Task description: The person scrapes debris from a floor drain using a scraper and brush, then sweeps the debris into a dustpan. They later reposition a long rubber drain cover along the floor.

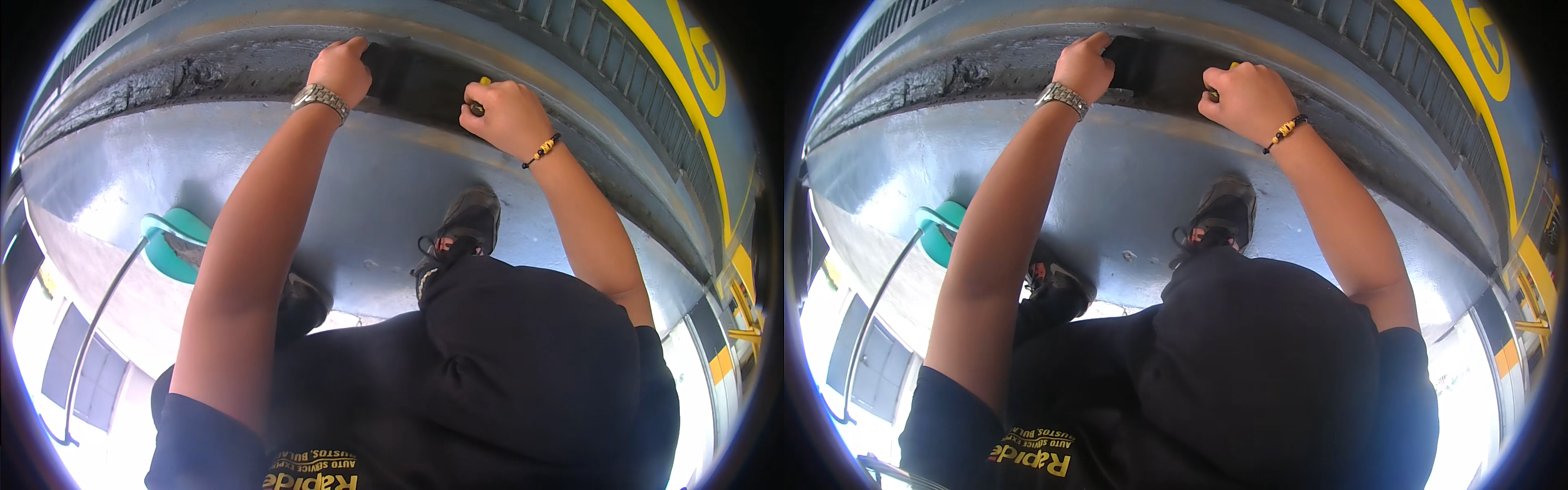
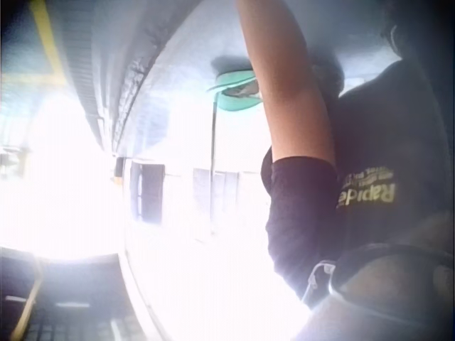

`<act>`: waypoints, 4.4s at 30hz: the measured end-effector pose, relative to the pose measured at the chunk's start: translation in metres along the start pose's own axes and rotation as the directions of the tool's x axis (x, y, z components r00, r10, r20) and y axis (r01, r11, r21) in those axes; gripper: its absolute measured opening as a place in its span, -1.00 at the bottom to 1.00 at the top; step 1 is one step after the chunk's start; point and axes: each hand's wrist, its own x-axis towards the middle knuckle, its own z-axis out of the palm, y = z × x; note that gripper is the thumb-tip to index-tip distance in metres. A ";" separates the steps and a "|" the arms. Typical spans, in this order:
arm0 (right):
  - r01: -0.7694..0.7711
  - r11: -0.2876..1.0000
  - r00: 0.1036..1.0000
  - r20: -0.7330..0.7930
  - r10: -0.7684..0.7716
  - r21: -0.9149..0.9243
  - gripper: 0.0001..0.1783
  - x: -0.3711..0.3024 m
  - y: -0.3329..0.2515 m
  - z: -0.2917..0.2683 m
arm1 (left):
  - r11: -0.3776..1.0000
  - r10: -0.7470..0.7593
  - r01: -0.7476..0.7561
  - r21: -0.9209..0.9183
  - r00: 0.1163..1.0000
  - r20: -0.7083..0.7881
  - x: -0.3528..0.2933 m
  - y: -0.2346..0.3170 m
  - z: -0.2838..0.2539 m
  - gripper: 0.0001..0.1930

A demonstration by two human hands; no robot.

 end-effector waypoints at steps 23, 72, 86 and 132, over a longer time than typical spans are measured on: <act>0.148 0.989 0.989 0.011 -0.148 0.001 -0.82 0.035 -0.018 0.006 | 0.999 -0.003 0.003 -0.037 1.000 -0.007 0.004 -0.008 0.003 -0.64; 0.174 0.976 0.985 -0.021 -0.173 0.132 -0.86 0.025 -0.012 -0.032 | 0.996 -0.006 0.011 -0.093 0.998 0.057 0.022 -0.047 -0.002 -0.69; 0.218 0.956 0.974 -0.103 -0.201 0.196 -0.84 0.078 -0.054 -0.033 | 0.988 0.154 -0.152 0.036 0.987 -0.050 0.026 -0.056 -0.018 -0.64; 0.278 0.950 0.961 -0.056 -0.272 0.142 -0.66 0.177 -0.126 0.021 | 0.993 -0.034 0.041 0.107 0.997 -0.075 0.037 -0.125 -0.064 -0.63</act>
